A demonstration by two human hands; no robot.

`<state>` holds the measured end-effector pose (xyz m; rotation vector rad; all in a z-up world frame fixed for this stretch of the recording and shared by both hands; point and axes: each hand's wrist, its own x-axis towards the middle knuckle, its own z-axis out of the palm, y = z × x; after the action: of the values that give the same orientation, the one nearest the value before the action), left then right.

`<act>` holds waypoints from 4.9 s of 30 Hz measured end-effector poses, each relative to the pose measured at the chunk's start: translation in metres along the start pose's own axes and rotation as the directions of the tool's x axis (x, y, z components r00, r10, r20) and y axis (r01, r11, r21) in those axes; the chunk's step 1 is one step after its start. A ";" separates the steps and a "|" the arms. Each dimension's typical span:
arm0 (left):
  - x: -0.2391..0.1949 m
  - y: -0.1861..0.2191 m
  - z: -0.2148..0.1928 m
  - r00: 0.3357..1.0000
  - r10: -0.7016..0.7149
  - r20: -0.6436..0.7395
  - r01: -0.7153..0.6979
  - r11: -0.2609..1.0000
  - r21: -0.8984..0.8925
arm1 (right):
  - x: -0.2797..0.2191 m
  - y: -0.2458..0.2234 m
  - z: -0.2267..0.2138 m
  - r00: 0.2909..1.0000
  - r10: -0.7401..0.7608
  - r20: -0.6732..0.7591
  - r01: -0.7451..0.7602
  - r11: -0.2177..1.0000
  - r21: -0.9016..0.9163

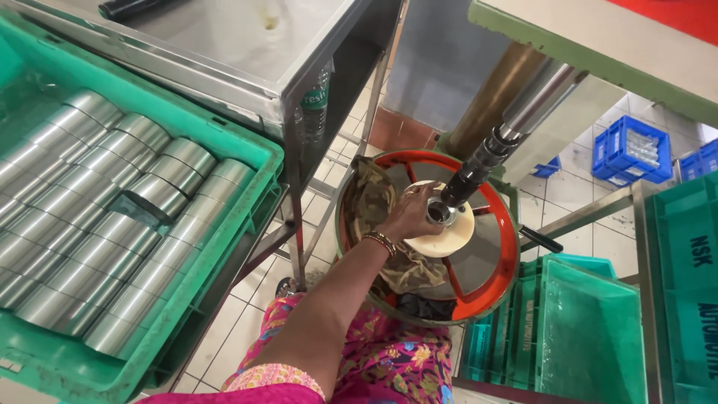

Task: Operate a hydraulic press to assemble metal rings onto cylindrical shafts.

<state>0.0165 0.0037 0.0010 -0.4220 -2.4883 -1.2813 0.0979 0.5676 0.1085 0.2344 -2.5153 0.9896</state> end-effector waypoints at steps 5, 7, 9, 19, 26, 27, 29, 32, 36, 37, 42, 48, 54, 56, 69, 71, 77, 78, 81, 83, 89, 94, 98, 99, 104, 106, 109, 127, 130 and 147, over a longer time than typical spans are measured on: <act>-0.001 0.003 -0.002 1.000 -0.010 0.017 0.009 1.000 0.030 | -0.003 -0.036 0.047 1.000 -0.029 -0.002 0.029 0.999 -0.023; -0.010 0.021 -0.016 1.000 0.018 -0.006 -0.018 1.000 0.009 | 0.021 -0.107 0.112 0.999 -0.046 0.006 0.046 0.999 -0.025; -0.024 0.057 -0.039 0.993 -0.115 -0.014 0.116 0.992 0.046 | 0.005 -0.205 0.146 0.998 -0.065 0.019 0.066 0.998 -0.025; -0.224 0.231 -0.233 0.970 -0.010 -0.242 0.017 1.000 0.026 | 0.054 -0.201 0.314 0.908 -0.253 0.335 0.184 0.957 0.225; -0.293 0.242 -0.333 0.802 -0.018 -0.597 0.277 0.897 0.345 | 0.059 -0.166 0.346 0.858 -0.333 0.391 0.299 0.943 0.148; -0.292 0.244 -0.344 0.785 -0.051 -0.618 0.354 0.855 0.379 | 0.059 -0.176 0.341 0.851 -0.339 0.401 0.306 0.941 0.146; -0.288 0.245 -0.353 0.790 -0.062 -0.610 0.393 0.815 0.425 | 0.062 -0.174 0.343 0.867 -0.284 0.408 0.245 0.958 0.147; -0.289 0.242 -0.359 0.763 -0.126 -0.634 0.433 0.828 0.357 | 0.061 -0.177 0.341 0.877 -0.255 0.408 0.221 0.967 0.130; -0.296 0.238 -0.355 0.681 -0.213 -0.701 0.395 0.913 0.106 | 0.059 -0.176 0.343 0.818 -0.438 0.373 0.469 0.883 0.010; -0.293 0.241 -0.354 0.680 -0.213 -0.702 0.397 0.912 0.108 | 0.058 -0.178 0.344 0.817 -0.439 0.374 0.469 0.883 0.012; -0.285 0.246 -0.353 0.718 -0.112 -0.687 0.427 0.850 0.308 | 0.051 -0.197 0.335 0.859 -0.322 0.399 0.346 0.938 0.012; -0.294 0.236 -0.351 0.714 -0.156 -0.682 0.444 0.855 0.269 | 0.046 -0.193 0.344 0.899 -0.225 0.375 0.173 0.971 0.168; -0.289 0.245 -0.353 0.700 -0.221 -0.679 0.506 0.824 0.254 | 0.050 -0.187 0.347 0.900 -0.260 0.351 0.240 0.966 0.099; -0.290 0.245 -0.353 0.699 -0.231 -0.677 0.508 0.826 0.243 | 0.051 -0.184 0.347 0.899 -0.256 0.357 0.238 0.967 0.092; -0.299 0.233 -0.353 0.734 -0.221 -0.642 0.514 0.799 0.312 | 0.048 -0.188 0.345 0.901 -0.306 0.307 0.226 0.936 0.269; -0.300 0.230 -0.354 0.734 -0.229 -0.640 0.519 0.797 0.310 | 0.046 -0.189 0.345 0.905 -0.280 0.319 0.182 0.936 0.303; -0.302 0.226 -0.356 0.743 -0.246 -0.622 0.538 0.772 0.338 | 0.044 -0.184 0.348 0.915 -0.218 0.339 0.108 0.943 0.315; -0.303 0.225 -0.356 0.745 -0.248 -0.620 0.542 0.767 0.344 | 0.043 -0.185 0.348 0.918 -0.213 0.334 0.130 0.958 0.254; -0.303 0.226 -0.356 0.747 -0.239 -0.621 0.529 0.779 0.337 | 0.042 -0.191 0.344 0.919 -0.164 0.357 0.098 0.976 0.195; -0.302 0.227 -0.356 0.748 -0.234 -0.621 0.523 0.784 0.335 | 0.042 -0.192 0.344 0.918 -0.173 0.356 0.100 0.971 0.215; -0.298 0.230 -0.356 0.744 -0.241 -0.624 0.535 0.775 0.338 | 0.043 -0.179 0.351 0.918 -0.233 0.320 0.178 0.965 0.193; -0.297 0.232 -0.355 0.746 -0.226 -0.627 0.522 0.783 0.338 | 0.044 -0.174 0.354 0.916 -0.251 0.312 0.209 0.964 0.163; -0.295 0.234 -0.354 0.729 -0.239 -0.642 0.531 0.788 0.310 | 0.043 -0.181 0.350 0.924 -0.215 0.316 0.169 0.972 0.167; -0.296 0.233 -0.354 0.727 -0.239 -0.644 0.529 0.793 0.302 | 0.043 -0.183 0.348 0.929 -0.194 0.316 0.141 0.973 0.184; -0.299 0.229 -0.355 0.723 -0.258 -0.640 0.538 0.792 0.288 | 0.044 -0.178 0.352 0.928 -0.186 0.322 0.124 0.971 0.205; -0.297 0.231 -0.355 0.720 -0.267 -0.640 0.544 0.790 0.282 | 0.046 -0.174 0.354 0.926 -0.189 0.326 0.117 0.967 0.228; -0.294 0.233 -0.355 0.726 -0.259 -0.637 0.543 0.784 0.301 | 0.047 -0.166 0.356 0.916 -0.214 0.341 0.139 0.963 0.231; -0.297 0.228 -0.356 0.737 -0.257 -0.625 0.524 0.802 0.288 | 0.045 -0.173 0.353 0.896 -0.228 0.381 0.004 0.862 0.507; -0.297 0.228 -0.357 0.742 -0.243 -0.625 0.507 0.813 0.286 | 0.044 -0.177 0.350 0.902 -0.226 0.369 0.085 0.929 0.361; -0.297 0.227 -0.358 0.744 -0.285 -0.604 0.547 0.779 0.306 | 0.043 -0.187 0.347 0.921 -0.117 0.371 0.001 0.955 0.298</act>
<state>0.4248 -0.1996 0.2454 0.5986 -2.3312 -0.7180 0.0036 0.1941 0.0135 0.6506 -2.6699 1.4079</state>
